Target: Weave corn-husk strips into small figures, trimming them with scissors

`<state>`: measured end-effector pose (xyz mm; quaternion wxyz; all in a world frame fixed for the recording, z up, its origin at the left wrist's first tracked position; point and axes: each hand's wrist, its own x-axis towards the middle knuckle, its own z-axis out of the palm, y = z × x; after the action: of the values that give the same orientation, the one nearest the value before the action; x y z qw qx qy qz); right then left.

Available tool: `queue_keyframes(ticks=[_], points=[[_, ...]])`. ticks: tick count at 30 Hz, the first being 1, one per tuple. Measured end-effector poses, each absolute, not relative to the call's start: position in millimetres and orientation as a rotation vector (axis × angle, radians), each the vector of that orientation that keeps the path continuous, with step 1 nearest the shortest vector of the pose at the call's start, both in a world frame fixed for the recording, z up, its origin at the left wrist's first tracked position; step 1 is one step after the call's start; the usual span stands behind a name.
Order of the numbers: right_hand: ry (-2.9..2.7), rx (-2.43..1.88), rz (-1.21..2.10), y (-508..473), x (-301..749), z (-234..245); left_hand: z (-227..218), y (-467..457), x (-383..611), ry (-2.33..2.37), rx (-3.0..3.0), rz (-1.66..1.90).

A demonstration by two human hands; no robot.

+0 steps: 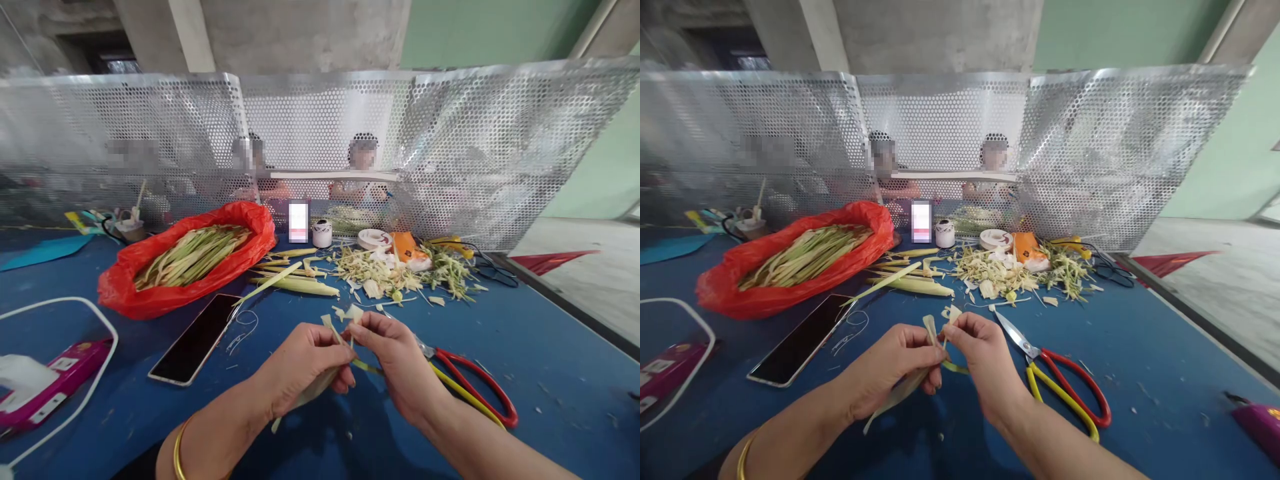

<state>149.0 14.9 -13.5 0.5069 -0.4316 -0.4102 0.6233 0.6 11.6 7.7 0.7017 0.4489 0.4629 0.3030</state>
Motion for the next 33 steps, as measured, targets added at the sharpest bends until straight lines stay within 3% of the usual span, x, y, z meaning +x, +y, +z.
queue_keyframes(ticks=[9,22,33], points=[[-0.963,-0.941,1.702,19.6,156.1,-6.0,2.7,12.8,-1.0,0.958,0.908,0.744],[-1.092,-1.078,1.419,19.3,154.0,-9.9,6.4,8.8,5.4,0.992,0.938,0.782],[-1.243,-1.150,1.380,24.8,158.5,-9.1,3.5,11.1,0.9,1.001,0.917,0.775]])
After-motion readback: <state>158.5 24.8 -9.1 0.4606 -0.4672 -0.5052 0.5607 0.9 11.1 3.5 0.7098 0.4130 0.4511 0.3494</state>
